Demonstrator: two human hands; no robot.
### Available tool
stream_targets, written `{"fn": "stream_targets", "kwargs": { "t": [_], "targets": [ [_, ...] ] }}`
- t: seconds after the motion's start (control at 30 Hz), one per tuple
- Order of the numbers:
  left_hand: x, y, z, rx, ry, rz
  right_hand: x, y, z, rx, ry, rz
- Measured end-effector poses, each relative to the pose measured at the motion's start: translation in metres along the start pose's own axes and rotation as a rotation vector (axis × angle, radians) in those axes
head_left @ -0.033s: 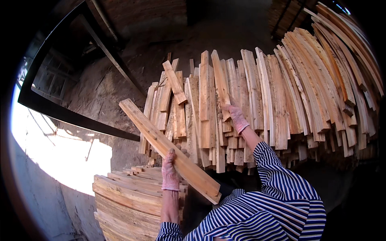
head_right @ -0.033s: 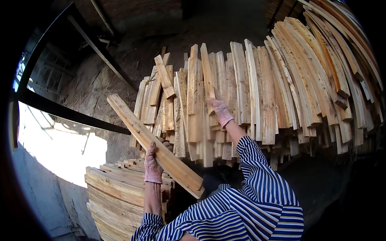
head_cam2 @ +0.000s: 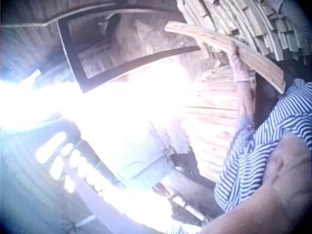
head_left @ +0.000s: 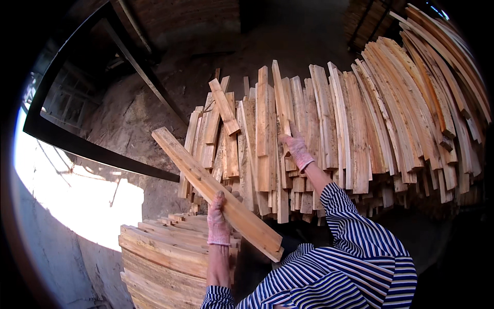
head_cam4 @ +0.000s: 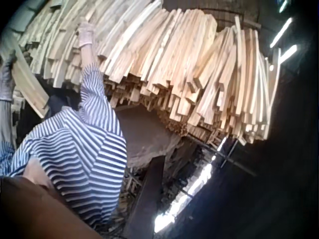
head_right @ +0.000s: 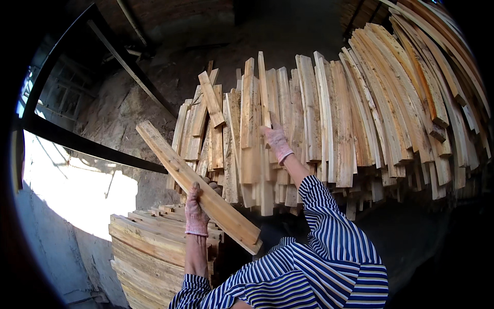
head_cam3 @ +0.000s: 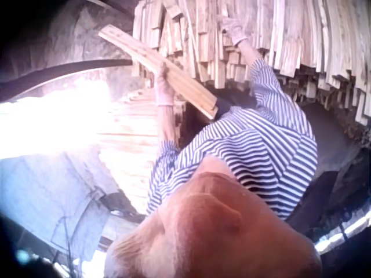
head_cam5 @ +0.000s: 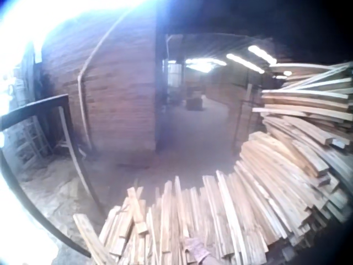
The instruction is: The person repeatedly picks up small wooden planks from a large pile and stacks them onto a wooden pallet. The person wears pink gloves and a striped shirt while organizing the wood into neat rows.
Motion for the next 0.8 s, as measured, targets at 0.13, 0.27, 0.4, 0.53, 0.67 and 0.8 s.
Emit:
{"fn": "stream_targets", "kwargs": {
  "t": [0.13, 0.27, 0.4, 0.53, 0.67, 0.8],
  "targets": [
    [0.014, -0.001, 0.0, -0.053, 0.021, 0.012, -0.118, -0.012, -0.065, -0.206, 0.842, -0.116],
    [-0.02, 0.004, -0.002, -0.023, 0.069, -0.034, -0.162, -0.033, 0.013, -0.208, 1.152, 0.049],
    [-0.015, 0.012, -0.002, -0.064, 0.177, -0.049, -0.19, -0.025, -0.016, -0.183, 1.251, -0.102],
    [-0.006, 0.003, -0.014, -0.031, 0.219, -0.108, -0.176, -0.039, -0.053, -0.345, 1.058, -0.15],
    [0.0, -0.006, -0.023, -0.001, 0.126, -0.002, -0.166, -0.046, -0.066, -0.412, 0.904, -0.031],
    [-0.006, 0.003, -0.018, -0.04, 0.074, 0.077, -0.127, -0.053, -0.061, -0.384, 0.823, -0.025]
  ]
}}
Point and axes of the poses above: each hand's wrist, its own y-axis away from the middle knuckle, its own x-axis out of the back of the hand, z = x × y, the point moved 1 cm from there along -y, towards the middle knuckle, and after that the axes turned 15 degrees about x, right-handed, at the moved point
